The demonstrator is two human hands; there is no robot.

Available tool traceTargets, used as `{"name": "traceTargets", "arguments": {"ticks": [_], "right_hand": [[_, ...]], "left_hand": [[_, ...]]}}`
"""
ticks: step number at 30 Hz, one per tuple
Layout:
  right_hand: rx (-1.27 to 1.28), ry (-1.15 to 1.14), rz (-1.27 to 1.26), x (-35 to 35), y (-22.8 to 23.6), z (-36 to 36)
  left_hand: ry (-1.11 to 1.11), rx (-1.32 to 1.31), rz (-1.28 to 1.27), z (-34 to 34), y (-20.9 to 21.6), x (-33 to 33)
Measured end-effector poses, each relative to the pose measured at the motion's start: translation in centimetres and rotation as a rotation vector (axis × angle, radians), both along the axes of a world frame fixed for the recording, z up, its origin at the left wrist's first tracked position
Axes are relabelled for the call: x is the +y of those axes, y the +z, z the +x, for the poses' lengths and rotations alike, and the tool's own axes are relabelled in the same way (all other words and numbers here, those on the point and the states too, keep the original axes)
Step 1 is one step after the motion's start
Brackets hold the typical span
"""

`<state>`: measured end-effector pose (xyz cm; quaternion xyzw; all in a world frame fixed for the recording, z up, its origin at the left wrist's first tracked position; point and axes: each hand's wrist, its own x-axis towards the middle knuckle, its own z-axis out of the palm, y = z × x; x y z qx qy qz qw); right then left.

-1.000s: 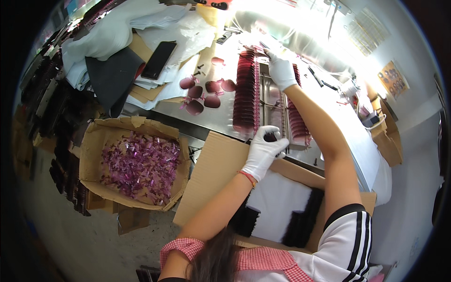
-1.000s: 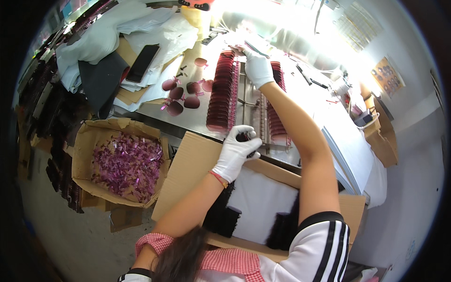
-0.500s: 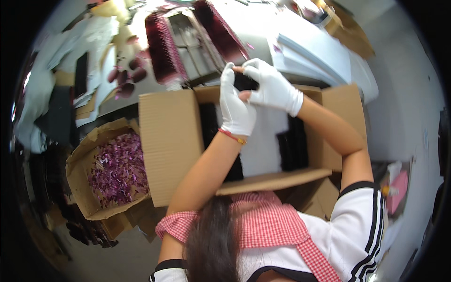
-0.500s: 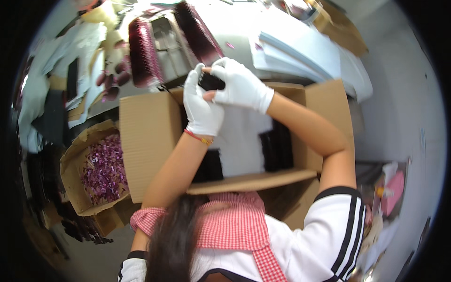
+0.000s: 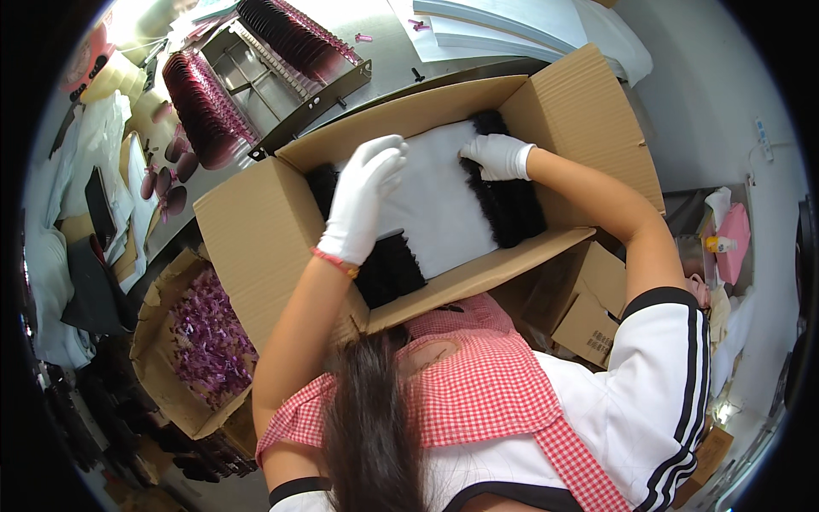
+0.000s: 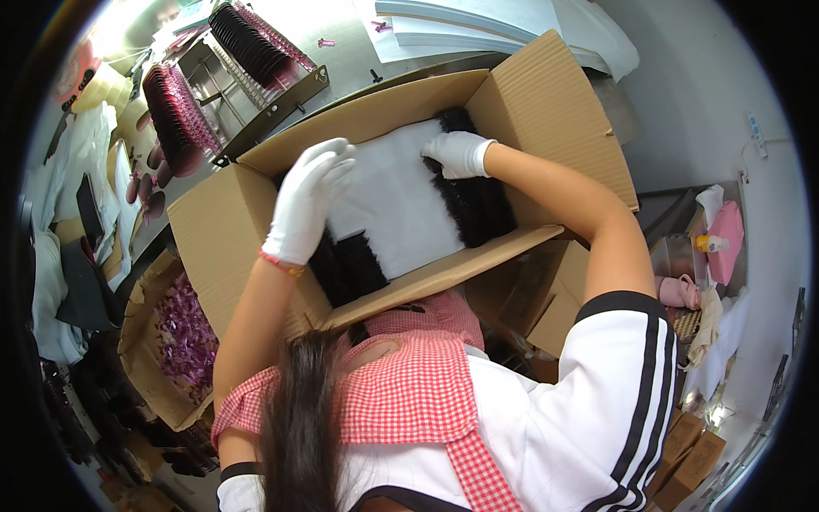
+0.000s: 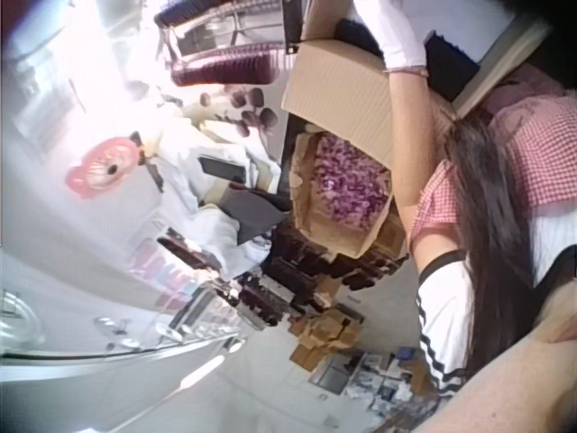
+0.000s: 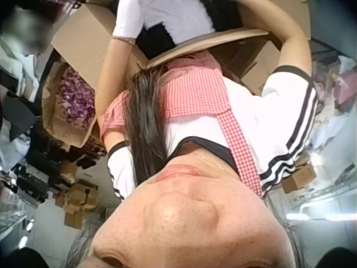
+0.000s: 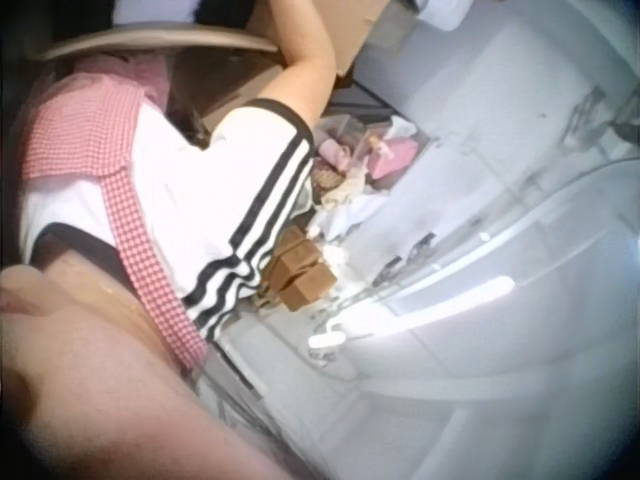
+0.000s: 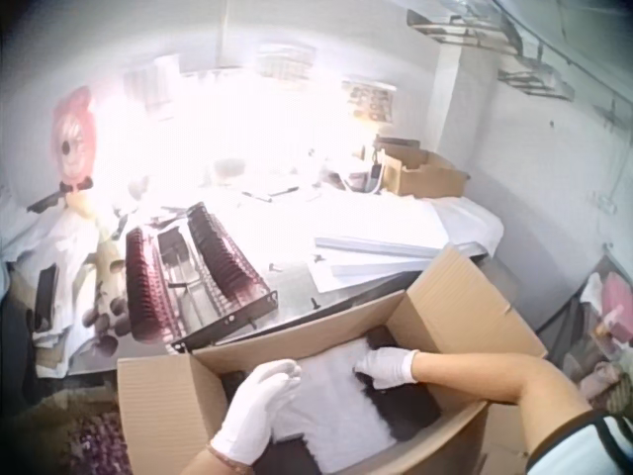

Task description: The person repeatedly retrieves metal racks from the floor and places them on a workbench. They then use a handheld tool to press or secure components along the rack edges before returning the racks to the floor. The process is repeated multiple times.

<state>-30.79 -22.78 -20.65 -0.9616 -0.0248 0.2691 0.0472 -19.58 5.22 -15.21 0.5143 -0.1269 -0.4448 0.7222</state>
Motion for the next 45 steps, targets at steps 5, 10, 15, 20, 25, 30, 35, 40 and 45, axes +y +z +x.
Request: {"name": "traceTargets", "arguments": {"ticks": [5,10,15,20,25,30,35,40,45], "right_hand": [[-0.245,-0.029,-0.054,1.8,-2.9,-1.3],[-0.528,-0.176,-0.07,4.5,-5.6,-2.0],[-0.595,-0.152,0.069,3.1,-5.7,-2.5],[-0.451,0.054,-0.298,5.1,-1.4,-1.4],[-0.593,0.353,0.263,10.6,5.3,7.2],[-1.126,0.313,0.52,15.1,7.1,18.0],[-0.976,0.205,0.303,16.2,5.0,20.4],[-1.134,0.26,0.351,15.7,4.4,20.6],[-1.064,0.28,0.352,15.4,4.7,20.7]], "left_hand": [[0.121,-0.329,-0.009,3.0,3.2,4.1],[0.48,-0.701,0.035,6.4,3.9,6.4],[0.76,-1.384,0.627,12.3,2.8,10.2],[0.275,-1.366,0.89,18.6,3.6,13.3],[0.054,-1.301,1.018,21.5,5.9,12.1],[-0.05,-1.187,1.032,21.0,7.6,10.3],[-0.173,-1.208,1.127,19.9,7.5,8.7],[-0.166,-1.214,1.28,19.3,6.2,8.7],[-0.457,-1.548,1.305,19.5,5.2,7.8]]}}
